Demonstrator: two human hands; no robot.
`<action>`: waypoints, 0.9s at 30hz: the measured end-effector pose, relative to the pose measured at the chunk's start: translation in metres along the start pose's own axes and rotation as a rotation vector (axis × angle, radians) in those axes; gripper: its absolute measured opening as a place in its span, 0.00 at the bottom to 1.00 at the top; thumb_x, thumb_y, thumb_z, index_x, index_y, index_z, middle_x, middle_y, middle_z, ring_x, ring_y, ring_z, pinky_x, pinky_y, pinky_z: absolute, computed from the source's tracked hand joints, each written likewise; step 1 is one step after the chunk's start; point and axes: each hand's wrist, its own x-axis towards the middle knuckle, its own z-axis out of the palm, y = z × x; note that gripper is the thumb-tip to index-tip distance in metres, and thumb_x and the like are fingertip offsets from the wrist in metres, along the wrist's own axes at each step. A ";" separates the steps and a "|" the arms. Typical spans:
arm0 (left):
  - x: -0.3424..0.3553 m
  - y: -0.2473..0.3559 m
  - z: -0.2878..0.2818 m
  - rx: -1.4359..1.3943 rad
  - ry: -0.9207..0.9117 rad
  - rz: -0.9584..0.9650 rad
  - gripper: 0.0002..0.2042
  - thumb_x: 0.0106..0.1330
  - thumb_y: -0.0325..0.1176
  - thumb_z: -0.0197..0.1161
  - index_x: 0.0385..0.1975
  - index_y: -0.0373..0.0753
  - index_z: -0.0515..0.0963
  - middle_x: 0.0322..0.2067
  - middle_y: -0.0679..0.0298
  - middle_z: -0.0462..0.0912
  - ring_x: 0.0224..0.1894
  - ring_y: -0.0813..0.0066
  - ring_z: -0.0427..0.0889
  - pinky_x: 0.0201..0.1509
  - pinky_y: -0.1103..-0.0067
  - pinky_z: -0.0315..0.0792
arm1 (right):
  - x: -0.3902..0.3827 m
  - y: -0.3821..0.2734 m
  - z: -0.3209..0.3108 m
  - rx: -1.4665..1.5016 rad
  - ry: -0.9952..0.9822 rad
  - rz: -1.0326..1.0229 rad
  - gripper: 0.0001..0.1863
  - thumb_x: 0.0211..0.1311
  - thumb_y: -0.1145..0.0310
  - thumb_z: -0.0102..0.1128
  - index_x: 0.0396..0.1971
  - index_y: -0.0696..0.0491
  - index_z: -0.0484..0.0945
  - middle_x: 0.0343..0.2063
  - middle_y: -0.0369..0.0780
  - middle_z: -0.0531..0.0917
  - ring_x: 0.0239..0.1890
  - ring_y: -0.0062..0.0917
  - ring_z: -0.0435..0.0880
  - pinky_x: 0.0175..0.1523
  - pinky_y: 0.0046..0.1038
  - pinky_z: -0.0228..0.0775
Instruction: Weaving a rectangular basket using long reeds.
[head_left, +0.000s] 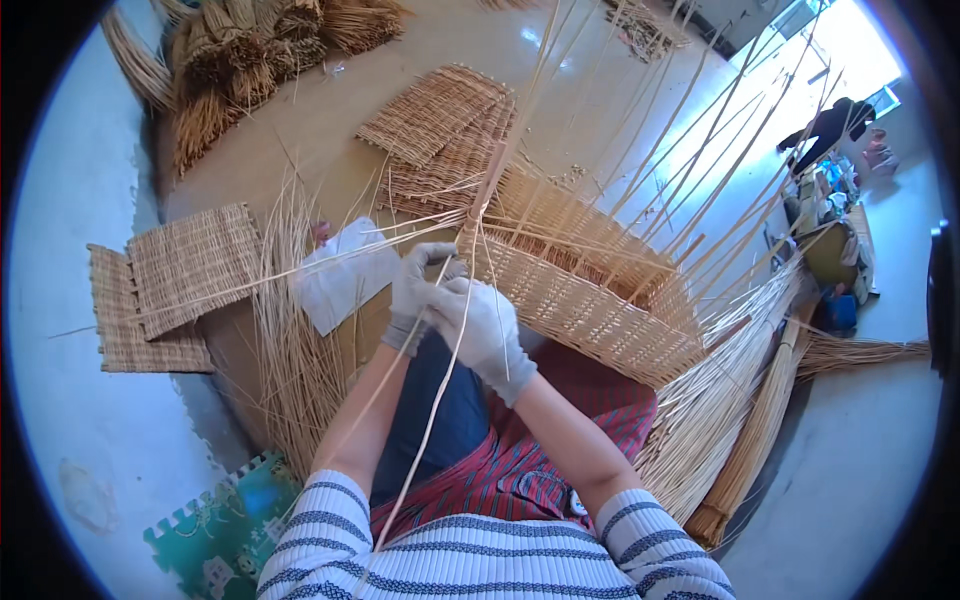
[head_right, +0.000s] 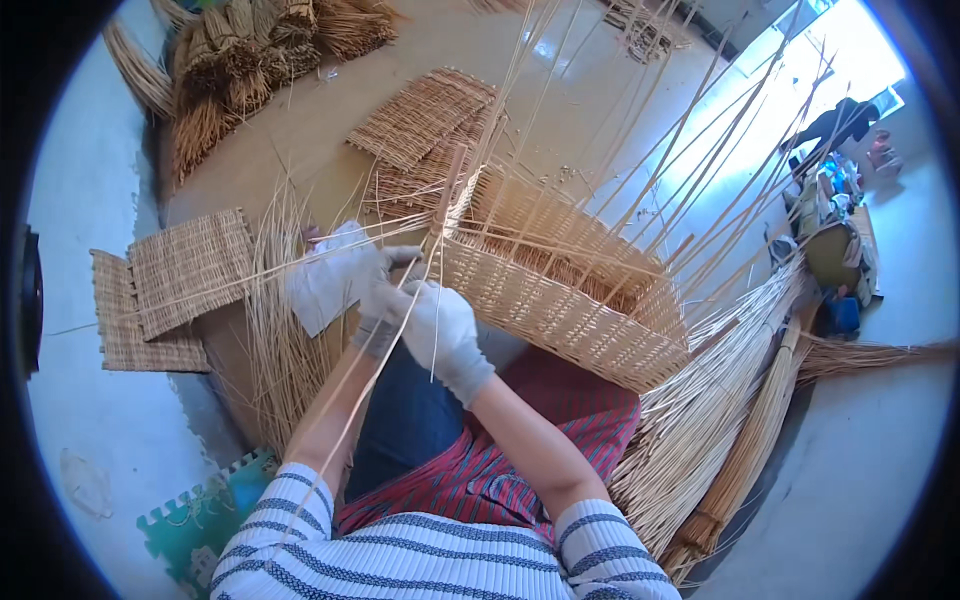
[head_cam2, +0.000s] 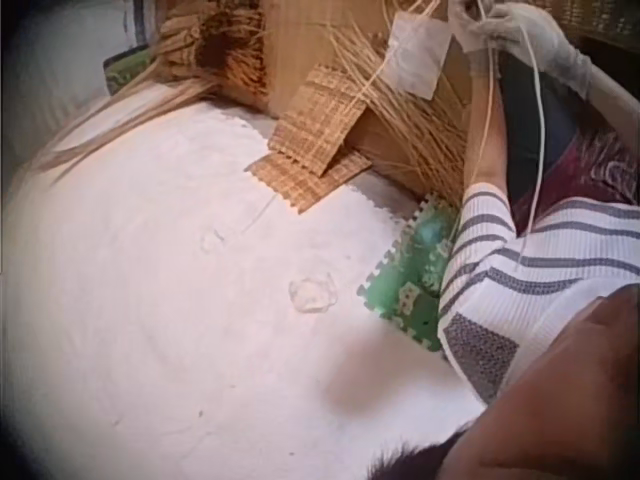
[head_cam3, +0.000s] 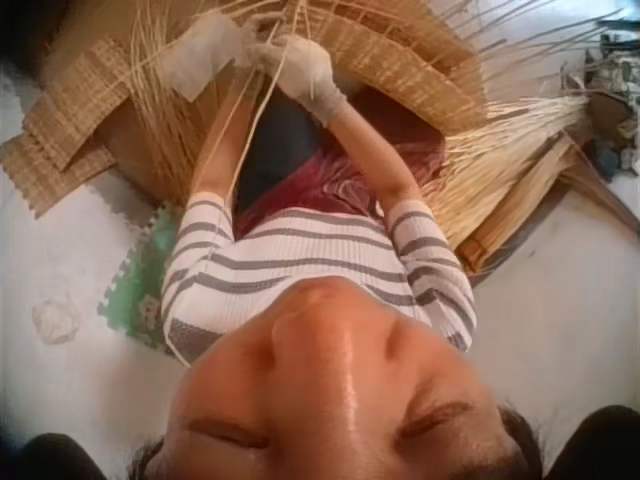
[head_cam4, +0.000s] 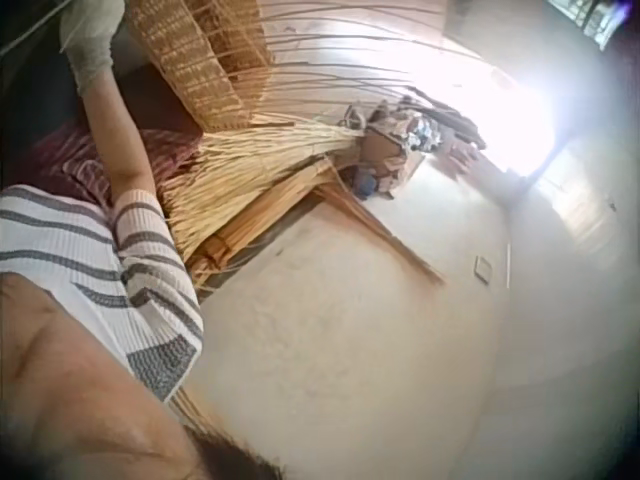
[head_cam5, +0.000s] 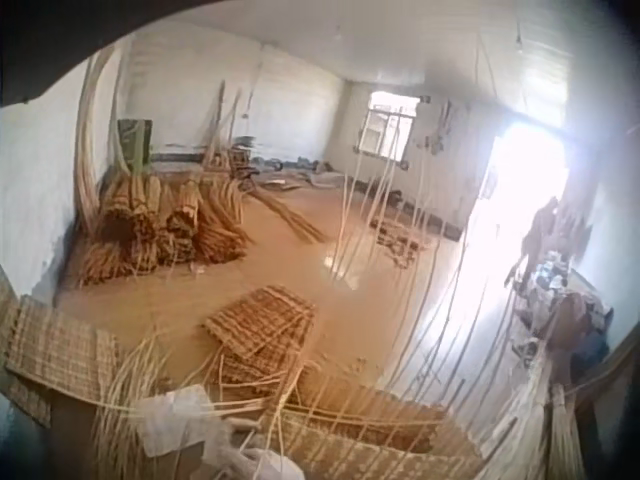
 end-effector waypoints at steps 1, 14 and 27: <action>0.011 0.004 -0.004 0.237 -0.026 -0.072 0.25 0.59 0.33 0.75 0.55 0.34 0.75 0.45 0.62 0.80 0.45 0.75 0.81 0.50 0.78 0.78 | 0.002 -0.001 0.003 -0.060 0.021 -0.066 0.14 0.57 0.64 0.68 0.43 0.45 0.84 0.31 0.39 0.85 0.34 0.38 0.84 0.36 0.39 0.75; 0.108 0.002 -0.010 0.329 -0.588 0.265 0.24 0.60 0.39 0.75 0.54 0.46 0.72 0.50 0.67 0.72 0.57 0.72 0.70 0.65 0.71 0.66 | -0.056 0.133 -0.022 0.990 0.801 0.958 0.09 0.70 0.66 0.64 0.43 0.53 0.83 0.31 0.31 0.83 0.28 0.12 0.76 0.27 0.16 0.65; 0.074 -0.023 0.041 -0.039 0.016 -0.001 0.23 0.63 0.23 0.68 0.58 0.42 0.71 0.45 0.67 0.78 0.43 0.82 0.77 0.40 0.83 0.76 | 0.020 0.165 -0.066 0.850 0.857 -0.035 0.33 0.73 0.73 0.53 0.73 0.51 0.51 0.51 0.50 0.82 0.47 0.30 0.86 0.38 0.27 0.78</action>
